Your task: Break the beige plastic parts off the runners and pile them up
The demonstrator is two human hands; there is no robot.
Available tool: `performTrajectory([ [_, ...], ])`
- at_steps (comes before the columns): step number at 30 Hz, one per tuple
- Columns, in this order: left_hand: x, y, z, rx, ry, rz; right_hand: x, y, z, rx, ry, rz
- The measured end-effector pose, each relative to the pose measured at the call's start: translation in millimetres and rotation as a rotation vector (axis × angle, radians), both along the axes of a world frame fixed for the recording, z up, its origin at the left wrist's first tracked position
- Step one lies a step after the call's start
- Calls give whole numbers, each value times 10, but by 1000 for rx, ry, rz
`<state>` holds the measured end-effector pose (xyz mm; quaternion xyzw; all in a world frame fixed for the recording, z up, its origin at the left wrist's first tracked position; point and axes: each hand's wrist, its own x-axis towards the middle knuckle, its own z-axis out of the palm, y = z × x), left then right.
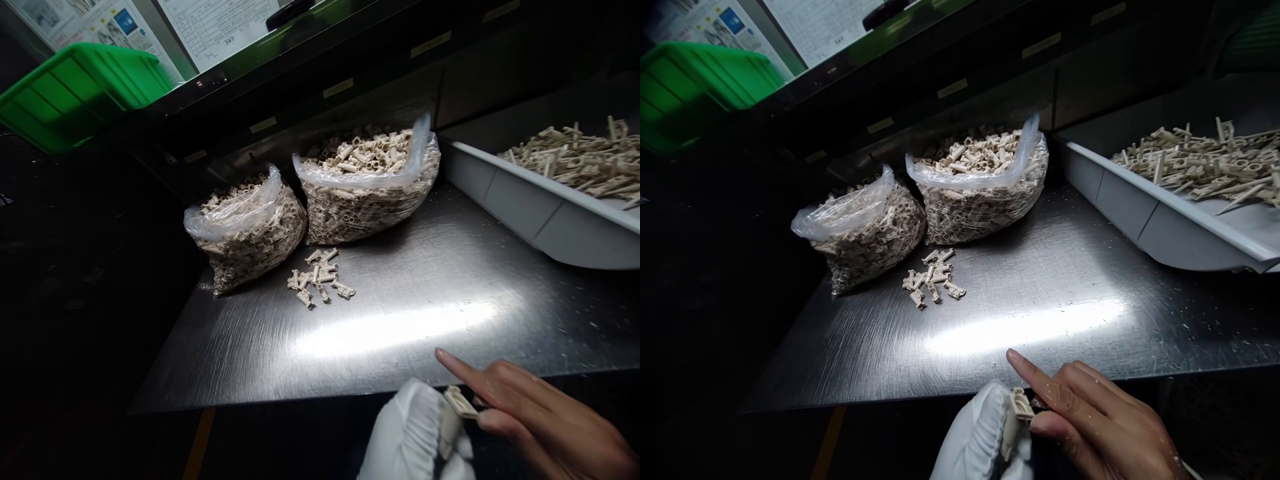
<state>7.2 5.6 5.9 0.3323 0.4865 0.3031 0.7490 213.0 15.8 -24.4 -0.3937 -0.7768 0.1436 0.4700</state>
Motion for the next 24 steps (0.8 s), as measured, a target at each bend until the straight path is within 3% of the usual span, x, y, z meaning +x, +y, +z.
performTrajectory([
  [4, -8, 159, -78, -136, -225, -194, 21, 33, -6, -25, -23, 5],
  [8, -28, 239, -40, -249, -248, -264, 18, -7, -54, -57, -30, -22],
  [12, -44, 274, 49, -322, -284, -297, 44, -78, -148, -90, 2, -160],
  [18, 24, 193, -121, -277, -304, -251, 90, -65, -219, -110, 24, -232],
  [21, 62, 112, -213, -131, -232, -104, 97, -47, -227, -125, 10, -232],
  [24, 40, 87, -153, -52, -184, 5, 119, -50, -240, -129, -66, -181],
])
